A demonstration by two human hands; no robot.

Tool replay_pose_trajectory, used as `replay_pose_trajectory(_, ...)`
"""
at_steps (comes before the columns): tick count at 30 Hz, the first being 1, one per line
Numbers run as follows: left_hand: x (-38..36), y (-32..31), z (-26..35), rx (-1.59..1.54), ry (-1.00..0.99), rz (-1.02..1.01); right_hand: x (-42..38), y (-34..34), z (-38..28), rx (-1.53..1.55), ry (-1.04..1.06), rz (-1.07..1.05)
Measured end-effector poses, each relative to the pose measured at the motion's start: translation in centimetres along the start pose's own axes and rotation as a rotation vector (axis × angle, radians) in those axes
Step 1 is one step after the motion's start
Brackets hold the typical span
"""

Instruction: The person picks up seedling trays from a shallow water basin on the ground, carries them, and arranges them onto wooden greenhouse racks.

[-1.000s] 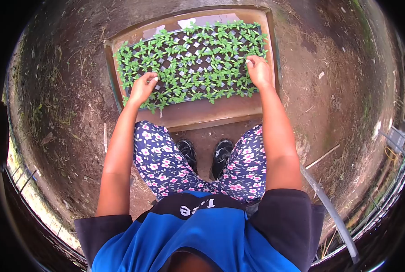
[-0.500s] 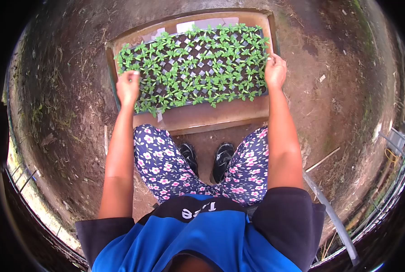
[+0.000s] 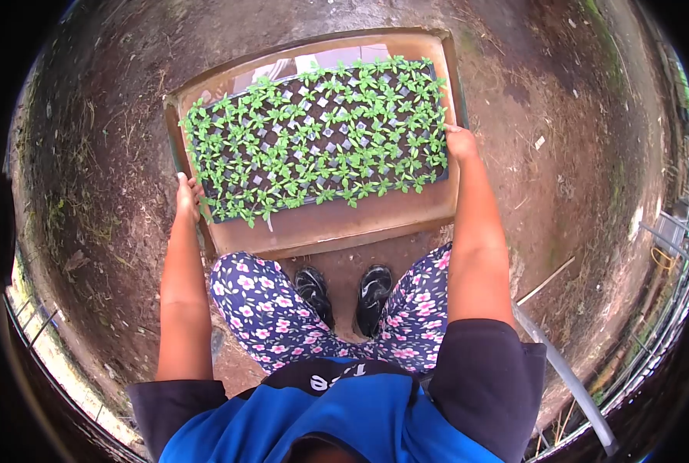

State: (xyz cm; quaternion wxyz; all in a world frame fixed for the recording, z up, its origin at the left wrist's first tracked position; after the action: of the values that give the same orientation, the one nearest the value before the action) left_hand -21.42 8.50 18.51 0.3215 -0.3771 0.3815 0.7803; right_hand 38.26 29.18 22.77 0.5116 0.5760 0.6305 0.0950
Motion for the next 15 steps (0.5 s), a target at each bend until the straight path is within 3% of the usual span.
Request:
replay_pose_trajectory(1,-0.1,-0.1,-0.1,-0.008,-0.004,0.004,0.6,-0.1,0.7,-0.051,0.065,0.008)
replay_pose_trajectory(4,-0.4,0.5,0.0,-0.012,-0.091,-0.009,3.2,-1.5,3.5,0.2,0.097,-0.012)
replay_pose_trajectory(5,-0.4,0.6,0.2,-0.004,-0.108,-0.003,3.2,-1.6,3.6,0.228,0.116,0.093)
replay_pose_trajectory(8,-2.8,-0.3,2.4,0.038,-0.153,-0.027,1.5,-0.2,-0.5,0.179,-0.108,-0.076)
replay_pose_trajectory(10,-2.5,-0.4,3.2,0.434,-0.31,0.086,0.5,-0.1,-2.8,0.083,0.001,-0.094)
replay_pose_trajectory(12,-3.9,-1.3,4.5,0.797,-0.617,0.141,-0.6,0.5,-4.8,-0.014,0.094,-0.107)
replay_pose_trajectory(13,-6.9,-2.0,5.8,0.807,-0.651,0.126,-0.5,0.1,-5.3,0.036,0.208,-0.127)
replay_pose_trajectory(14,-10.6,-2.7,7.4,0.813,-0.691,0.112,-2.4,0.8,-7.2,-0.267,0.518,0.101)
replay_pose_trajectory(15,-13.8,-2.7,8.5,0.844,-0.695,0.131,-4.2,1.7,-8.4,-0.2,0.554,0.11)
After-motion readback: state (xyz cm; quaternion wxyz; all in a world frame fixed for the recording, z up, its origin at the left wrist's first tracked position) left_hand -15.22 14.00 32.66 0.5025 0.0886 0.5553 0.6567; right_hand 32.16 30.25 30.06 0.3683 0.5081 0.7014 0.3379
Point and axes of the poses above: each hand's wrist, its own x-axis towards the middle knuckle, its own y-axis out of the back of the hand, z = x × y, the point moved 2 cm from there along x, towards the middle knuckle, and after that the axes turned 4 degrees about y, right-handed, at the moved point
